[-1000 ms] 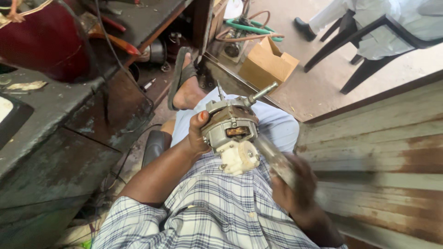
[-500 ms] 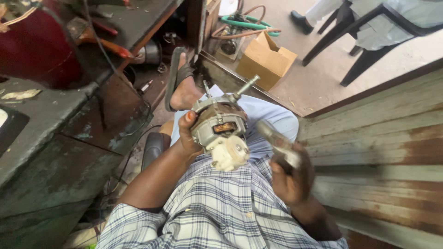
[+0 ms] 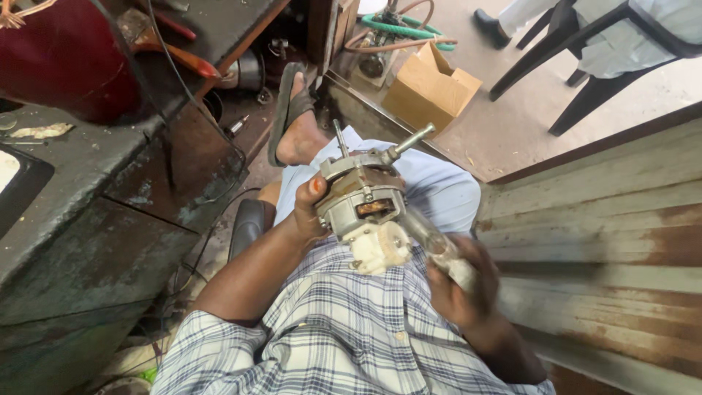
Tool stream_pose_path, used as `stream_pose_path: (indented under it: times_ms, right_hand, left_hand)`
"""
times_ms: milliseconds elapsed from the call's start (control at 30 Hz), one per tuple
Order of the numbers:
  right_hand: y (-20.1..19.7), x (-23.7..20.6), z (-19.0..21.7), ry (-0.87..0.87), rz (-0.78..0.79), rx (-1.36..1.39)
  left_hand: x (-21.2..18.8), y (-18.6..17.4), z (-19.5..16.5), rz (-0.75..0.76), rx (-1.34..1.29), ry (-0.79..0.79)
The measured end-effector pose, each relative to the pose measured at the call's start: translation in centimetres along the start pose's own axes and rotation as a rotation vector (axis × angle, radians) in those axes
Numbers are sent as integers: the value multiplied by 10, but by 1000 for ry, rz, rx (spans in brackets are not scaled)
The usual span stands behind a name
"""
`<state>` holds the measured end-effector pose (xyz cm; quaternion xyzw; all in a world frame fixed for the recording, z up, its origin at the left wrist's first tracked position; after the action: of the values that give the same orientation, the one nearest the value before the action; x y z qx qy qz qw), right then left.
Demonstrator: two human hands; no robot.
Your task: The person uses a hammer to tap a small electrical component, then places it on a workbench and uses a screwdriver to adjust internal parts. The person continues to manipulate the component with both hands and different screwdrivers.
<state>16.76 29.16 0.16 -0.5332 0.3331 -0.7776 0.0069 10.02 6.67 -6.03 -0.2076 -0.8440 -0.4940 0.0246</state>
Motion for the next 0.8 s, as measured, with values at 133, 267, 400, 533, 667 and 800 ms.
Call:
stream_pose_path:
  times_ms: [133, 267, 400, 533, 667, 800]
  right_hand:
    - [5, -19, -22, 380, -79, 332]
    - [11, -35, -27, 539, -186, 579]
    - [23, -32, -25, 615, -87, 577]
    - [3, -24, -28, 700, -73, 541]
    - [-46, -36, -22, 602, -285, 660]
    - [-57, -65, -13, 406, -466, 709]
  left_hand:
    - [-1, -3, -6, -31, 12, 33]
    - [-6, -5, -16, -45, 53, 97]
    - [-14, -6, -28, -59, 234, 180]
    - [-18, -2, -34, -69, 522, 269]
    - [-17, 5, -36, -68, 631, 391]
    - [-23, 12, -47, -94, 895, 634]
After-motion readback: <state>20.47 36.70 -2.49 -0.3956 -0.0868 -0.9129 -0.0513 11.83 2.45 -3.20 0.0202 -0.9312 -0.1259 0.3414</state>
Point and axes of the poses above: each hand's wrist, its own x-axis towards the middle knuckle, its own y-axis out of the palm, z = x × y, the point moved 5 cm from there along x, towards the middle knuckle, and after that the axes turned 9 degrees about -z, right-handed, at the moved point
